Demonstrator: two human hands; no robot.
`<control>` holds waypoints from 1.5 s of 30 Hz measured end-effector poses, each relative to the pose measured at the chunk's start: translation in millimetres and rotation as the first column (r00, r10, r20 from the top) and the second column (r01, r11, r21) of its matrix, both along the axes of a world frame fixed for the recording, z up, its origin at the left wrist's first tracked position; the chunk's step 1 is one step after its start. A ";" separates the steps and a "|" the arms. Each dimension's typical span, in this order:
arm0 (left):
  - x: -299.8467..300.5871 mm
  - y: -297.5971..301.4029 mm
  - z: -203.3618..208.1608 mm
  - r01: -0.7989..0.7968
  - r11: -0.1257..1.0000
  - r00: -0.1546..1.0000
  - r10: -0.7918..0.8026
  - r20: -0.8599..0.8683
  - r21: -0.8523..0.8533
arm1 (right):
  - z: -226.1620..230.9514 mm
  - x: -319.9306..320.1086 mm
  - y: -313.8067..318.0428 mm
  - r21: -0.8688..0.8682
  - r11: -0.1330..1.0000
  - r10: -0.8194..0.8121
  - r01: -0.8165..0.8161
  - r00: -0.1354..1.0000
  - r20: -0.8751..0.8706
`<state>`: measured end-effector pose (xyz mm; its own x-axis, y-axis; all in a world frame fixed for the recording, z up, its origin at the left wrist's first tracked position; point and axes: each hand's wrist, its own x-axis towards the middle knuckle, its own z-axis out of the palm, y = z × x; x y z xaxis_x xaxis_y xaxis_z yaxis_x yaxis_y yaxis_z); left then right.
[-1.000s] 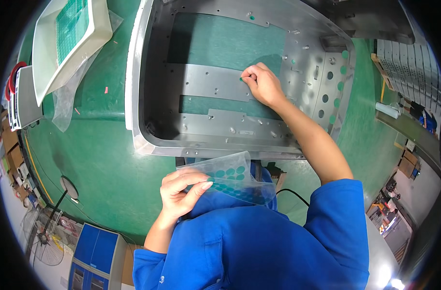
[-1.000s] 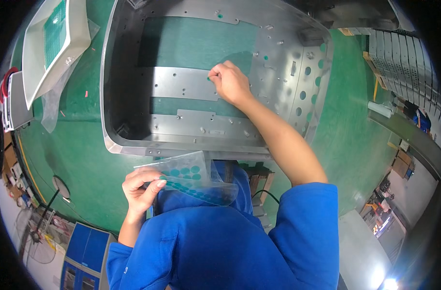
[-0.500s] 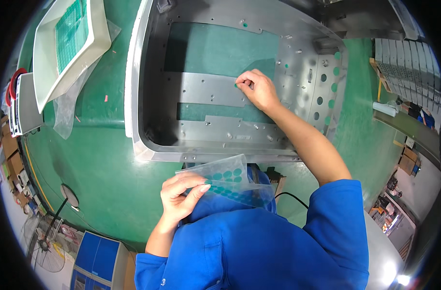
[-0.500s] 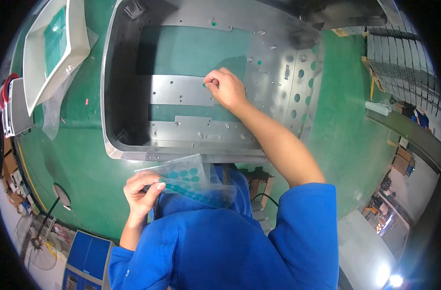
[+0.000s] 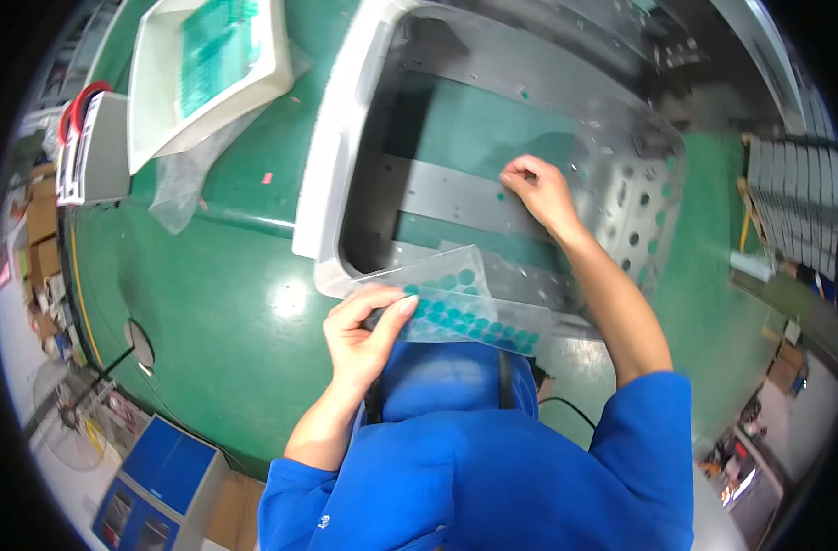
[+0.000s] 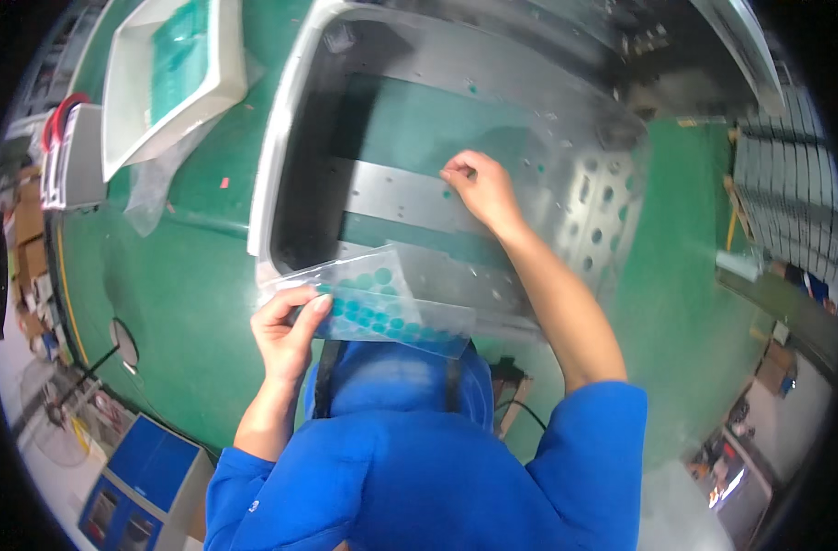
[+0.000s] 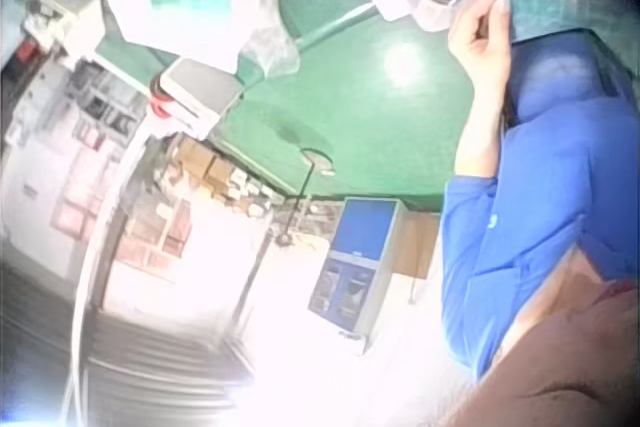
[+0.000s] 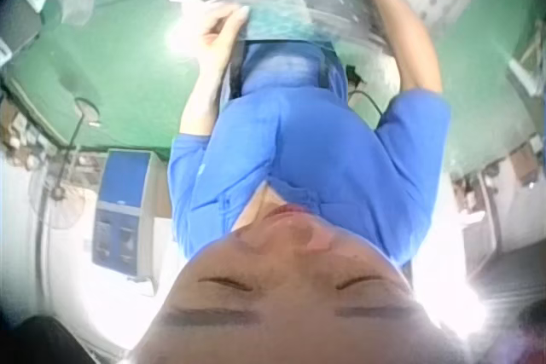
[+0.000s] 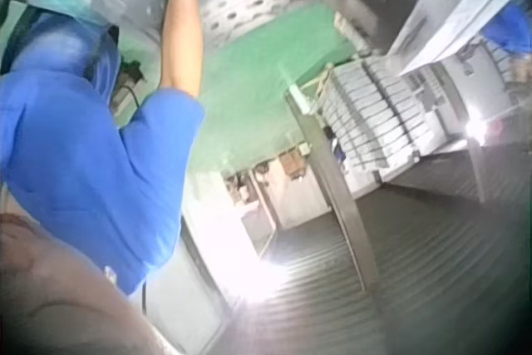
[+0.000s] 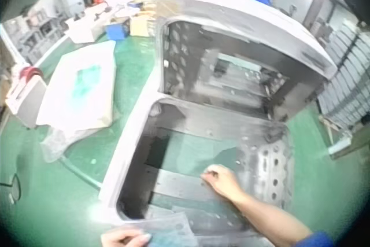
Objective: Apply green circular stickers to the interior of metal enclosures.
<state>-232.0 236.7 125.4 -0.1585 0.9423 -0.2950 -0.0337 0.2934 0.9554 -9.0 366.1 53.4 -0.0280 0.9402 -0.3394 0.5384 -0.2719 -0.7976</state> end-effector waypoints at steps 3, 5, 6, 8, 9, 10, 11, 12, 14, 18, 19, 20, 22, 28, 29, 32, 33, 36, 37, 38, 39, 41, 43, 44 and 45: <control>-3.2 13.2 3.2 0.042 0.999 0.999 -0.041 -0.030 0.035 | 65.8 -20.8 -20.5 0.050 0.973 0.227 -0.226 0.889 -0.398; -1.9 19.1 4.7 0.083 0.990 0.994 -0.074 -0.079 0.114 | 93.5 -38.2 -33.7 0.187 0.891 0.453 -0.413 0.815 -0.361; -0.5 20.6 5.4 0.097 0.983 0.992 -0.083 -0.098 0.157 | 102.1 -45.4 -38.6 0.226 0.842 0.538 -0.489 0.788 -0.299; 1.6 21.9 6.5 0.118 0.973 0.988 -0.095 -0.121 0.198 | 108.4 -55.2 -38.0 0.110 0.884 0.458 -0.454 0.796 -0.397; 1.7 22.3 7.1 0.121 0.973 0.987 -0.097 -0.128 0.196 | 109.5 -57.9 -39.0 0.038 0.898 0.409 -0.439 0.799 -0.440; 1.2 22.8 7.4 0.126 0.973 0.984 -0.098 -0.149 0.195 | 108.3 -60.1 -37.2 -0.066 0.908 0.340 -0.413 0.821 -0.458; 0.5 23.5 7.4 0.132 0.974 0.983 -0.104 -0.151 0.184 | 106.9 -61.9 -37.7 -0.115 0.915 0.295 -0.386 0.837 -0.462; 0.1 24.0 7.2 0.129 0.976 0.984 -0.103 -0.147 0.177 | 105.3 -62.7 -38.2 -0.078 0.928 0.281 -0.365 0.819 -0.501; 0.8 25.2 6.3 0.130 0.977 0.979 -0.100 -0.175 0.168 | 101.9 -64.4 -41.3 -0.149 0.933 0.223 -0.327 0.853 -0.472; 0.1 28.6 2.7 0.111 0.988 0.981 -0.091 -0.174 0.108 | 95.5 -70.3 -46.2 0.436 0.793 0.474 -0.426 0.880 -0.003; 0.0 30.3 1.3 0.104 0.990 0.980 -0.086 -0.179 0.095 | 94.2 -70.9 -44.7 0.495 0.718 0.531 -0.489 0.845 0.063; 0.0 31.8 0.0 0.100 0.991 0.976 -0.081 -0.204 0.084 | 90.5 -72.5 -37.4 0.521 0.732 0.522 -0.439 0.853 -0.016; 2.2 32.3 -1.9 0.135 0.984 0.950 -0.095 -0.296 0.117 | 81.2 -74.4 -20.4 0.489 0.798 0.490 -0.353 0.852 -0.184; 6.5 27.9 -10.0 0.367 0.850 0.882 -0.190 -0.431 0.376 | -16.8 -90.5 95.7 0.080 0.967 0.251 -0.243 0.960 -0.122; 3.7 27.3 -11.9 0.386 0.827 0.882 -0.201 -0.426 0.409 | -33.7 -92.4 105.5 0.057 0.964 0.262 -0.259 0.963 -0.068; -4.9 23.7 -15.9 0.412 0.775 0.891 -0.232 -0.391 0.479 | -67.7 -95.8 119.0 0.006 0.955 0.296 -0.296 0.955 -0.008; -7.2 22.0 -17.0 0.413 0.762 0.896 -0.240 -0.374 0.499 | -73.9 -96.8 121.1 0.014 0.946 0.324 -0.324 0.946 -0.010; -14.4 18.2 -21.4 0.379 0.747 0.917 -0.222 -0.332 0.546 | -81.9 -99.4 125.8 0.024 0.932 0.361 -0.362 0.932 0.033; -18.2 16.6 -22.4 0.372 0.754 0.919 -0.215 -0.332 0.542 | -82.9 -100.4 127.4 -0.036 0.929 0.369 -0.367 0.928 0.054; -21.8 14.7 -23.1 0.365 0.765 0.920 -0.209 -0.332 0.531 | -83.6 -101.5 129.4 -0.055 0.923 0.383 -0.380 0.921 0.070; -25.0 12.9 -24.0 0.351 0.780 0.927 -0.212 -0.309 0.518 | -84.2 -102.4 130.7 -0.074 0.917 0.397 -0.392 0.914 0.085; -29.0 10.3 -26.9 0.331 0.789 0.936 -0.206 -0.285 0.518 | -84.9 -104.0 132.8 -0.074 0.911 0.411 -0.405 0.900 0.144; -30.8 7.5 -28.6 0.323 0.800 0.940 -0.209 -0.269 0.506 | -84.2 -105.1 133.2 -0.095 0.900 0.435 -0.424 0.876 0.207; -31.5 6.2 -28.9 0.325 0.806 0.939 -0.215 -0.267 0.495 | -83.0 -105.4 132.9 -0.117 0.892 0.452 -0.437 0.859 0.239; -32.1 5.3 -29.2 0.327 0.813 0.939 -0.220 -0.265 0.482 | -81.2 -105.8 132.5 -0.117 0.886 0.463 -0.448 0.843 0.274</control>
<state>-264.2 242.0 96.2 0.1269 0.9599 0.2501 0.1683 -0.2693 0.9482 -114.8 498.6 -27.8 -0.3444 0.8284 -0.4417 0.8127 0.0275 -0.5820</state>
